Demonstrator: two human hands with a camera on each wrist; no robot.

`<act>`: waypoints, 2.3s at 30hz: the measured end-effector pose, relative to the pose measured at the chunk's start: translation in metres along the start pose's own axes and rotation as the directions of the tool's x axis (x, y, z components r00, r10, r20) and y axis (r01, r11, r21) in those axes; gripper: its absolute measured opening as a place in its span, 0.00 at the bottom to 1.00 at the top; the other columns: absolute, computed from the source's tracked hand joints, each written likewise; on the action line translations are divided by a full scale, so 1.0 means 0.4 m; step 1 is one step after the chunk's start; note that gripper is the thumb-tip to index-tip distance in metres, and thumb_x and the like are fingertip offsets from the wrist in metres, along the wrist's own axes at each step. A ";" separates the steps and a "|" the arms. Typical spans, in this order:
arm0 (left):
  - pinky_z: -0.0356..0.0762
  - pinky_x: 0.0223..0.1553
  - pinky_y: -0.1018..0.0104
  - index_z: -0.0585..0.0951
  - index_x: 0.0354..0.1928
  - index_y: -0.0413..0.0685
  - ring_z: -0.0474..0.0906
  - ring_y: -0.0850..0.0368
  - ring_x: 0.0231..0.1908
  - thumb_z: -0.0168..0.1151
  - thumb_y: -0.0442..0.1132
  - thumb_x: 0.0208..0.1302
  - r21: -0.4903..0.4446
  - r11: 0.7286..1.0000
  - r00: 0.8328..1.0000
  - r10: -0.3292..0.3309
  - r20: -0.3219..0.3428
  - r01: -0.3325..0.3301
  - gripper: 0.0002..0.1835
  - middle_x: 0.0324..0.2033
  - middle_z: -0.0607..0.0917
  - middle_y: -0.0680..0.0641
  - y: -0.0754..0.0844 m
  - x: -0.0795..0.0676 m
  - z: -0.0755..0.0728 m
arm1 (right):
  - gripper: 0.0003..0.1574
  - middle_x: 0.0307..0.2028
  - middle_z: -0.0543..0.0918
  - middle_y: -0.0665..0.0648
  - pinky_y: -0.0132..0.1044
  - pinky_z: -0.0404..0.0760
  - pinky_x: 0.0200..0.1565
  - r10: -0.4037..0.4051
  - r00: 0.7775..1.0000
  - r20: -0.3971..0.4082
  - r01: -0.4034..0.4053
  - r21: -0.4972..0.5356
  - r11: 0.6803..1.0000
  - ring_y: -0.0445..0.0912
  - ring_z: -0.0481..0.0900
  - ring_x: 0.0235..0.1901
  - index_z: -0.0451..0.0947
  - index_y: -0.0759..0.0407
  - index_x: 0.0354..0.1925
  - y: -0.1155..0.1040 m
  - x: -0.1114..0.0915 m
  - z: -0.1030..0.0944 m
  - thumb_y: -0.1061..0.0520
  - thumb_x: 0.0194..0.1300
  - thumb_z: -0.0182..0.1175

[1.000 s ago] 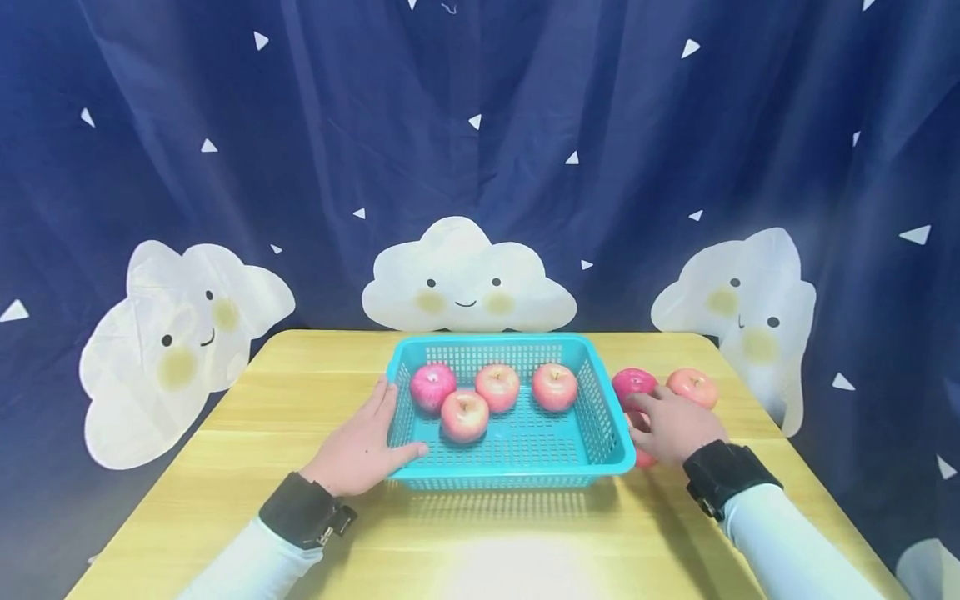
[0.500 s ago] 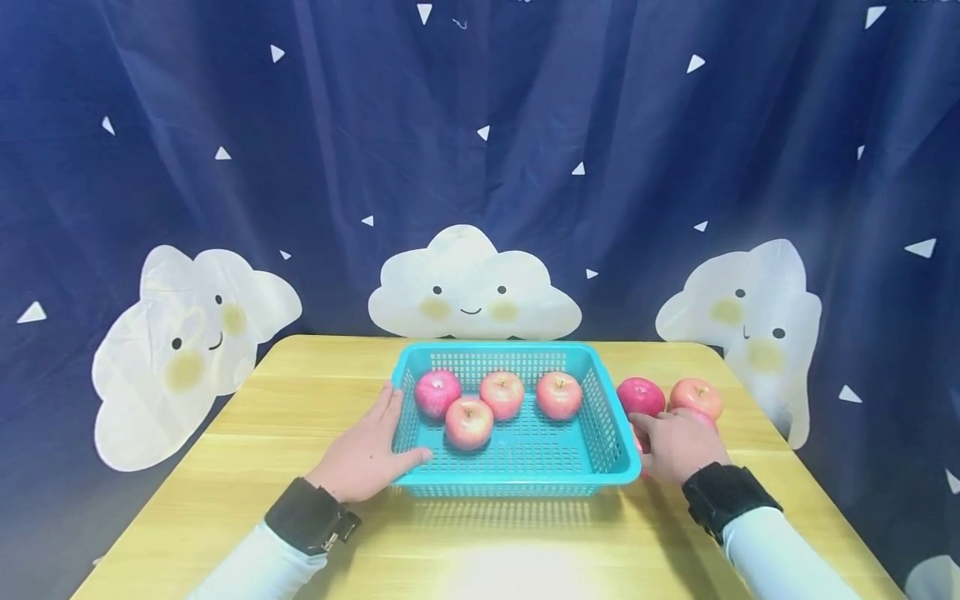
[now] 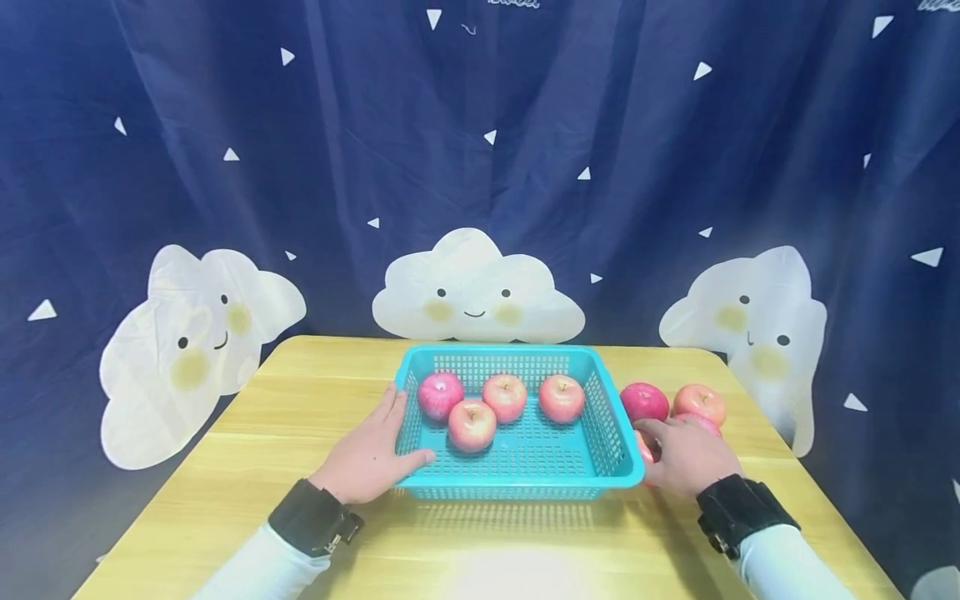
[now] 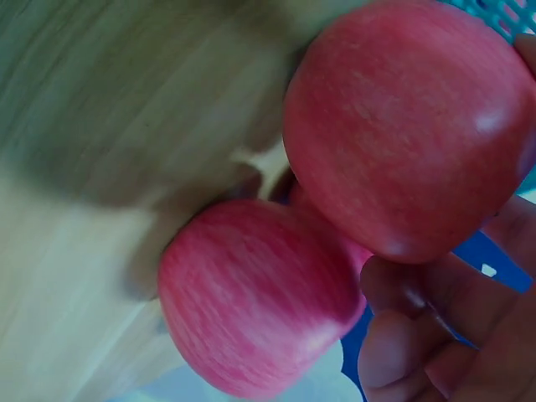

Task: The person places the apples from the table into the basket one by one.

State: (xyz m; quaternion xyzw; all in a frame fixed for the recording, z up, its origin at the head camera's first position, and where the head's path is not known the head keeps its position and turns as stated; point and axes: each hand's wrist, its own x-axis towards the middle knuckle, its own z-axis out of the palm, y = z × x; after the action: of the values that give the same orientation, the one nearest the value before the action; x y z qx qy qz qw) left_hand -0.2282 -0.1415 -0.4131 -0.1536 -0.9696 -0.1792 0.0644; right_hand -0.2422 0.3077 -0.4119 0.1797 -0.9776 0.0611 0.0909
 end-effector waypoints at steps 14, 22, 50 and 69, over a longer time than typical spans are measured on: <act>0.68 0.59 0.49 0.53 0.71 0.38 0.49 0.51 0.67 0.54 0.71 0.55 0.002 1.000 0.999 0.019 -0.030 -0.019 0.54 0.71 0.51 0.39 0.007 0.000 -0.004 | 0.29 0.33 0.78 0.52 0.44 0.75 0.32 0.038 0.999 -0.034 -0.036 0.065 0.997 0.47 0.73 0.32 0.78 0.55 0.48 0.026 -0.003 -0.115 0.41 0.51 0.68; 0.68 0.58 0.48 0.54 0.71 0.38 0.50 0.50 0.67 0.56 0.69 0.55 0.004 1.000 0.999 0.013 -0.038 -0.013 0.53 0.71 0.52 0.40 0.004 0.004 0.006 | 0.40 0.44 0.79 0.66 0.58 0.79 0.37 0.053 0.998 -0.037 -0.051 0.043 0.998 0.56 0.77 0.40 0.72 0.60 0.55 0.026 0.003 -0.193 0.35 0.55 0.64; 0.68 0.58 0.47 0.54 0.71 0.39 0.51 0.50 0.67 0.55 0.70 0.55 -0.001 1.000 1.000 -0.007 -0.008 0.007 0.53 0.72 0.49 0.41 0.004 0.002 -0.001 | 0.31 0.27 0.70 0.48 0.38 0.69 0.23 -0.162 0.987 0.020 0.163 -0.063 0.985 0.42 0.68 0.22 0.77 0.46 0.46 -0.186 0.196 -0.157 0.38 0.43 0.69; 0.67 0.59 0.47 0.54 0.71 0.39 0.51 0.49 0.67 0.55 0.69 0.56 -0.003 1.000 1.000 -0.024 -0.004 0.024 0.52 0.72 0.50 0.40 0.004 -0.003 -0.004 | 0.26 0.26 0.68 0.46 0.37 0.69 0.21 -0.242 0.965 0.097 0.249 -0.068 0.966 0.41 0.67 0.22 0.77 0.44 0.41 -0.267 0.262 -0.056 0.39 0.42 0.69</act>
State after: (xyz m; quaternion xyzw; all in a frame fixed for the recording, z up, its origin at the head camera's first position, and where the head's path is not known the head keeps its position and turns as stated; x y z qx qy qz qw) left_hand -0.2265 -0.1409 -0.4111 -0.1416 -0.9710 -0.1819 0.0640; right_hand -0.2961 0.1763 -0.3597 0.2984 -0.9524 0.0026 0.0617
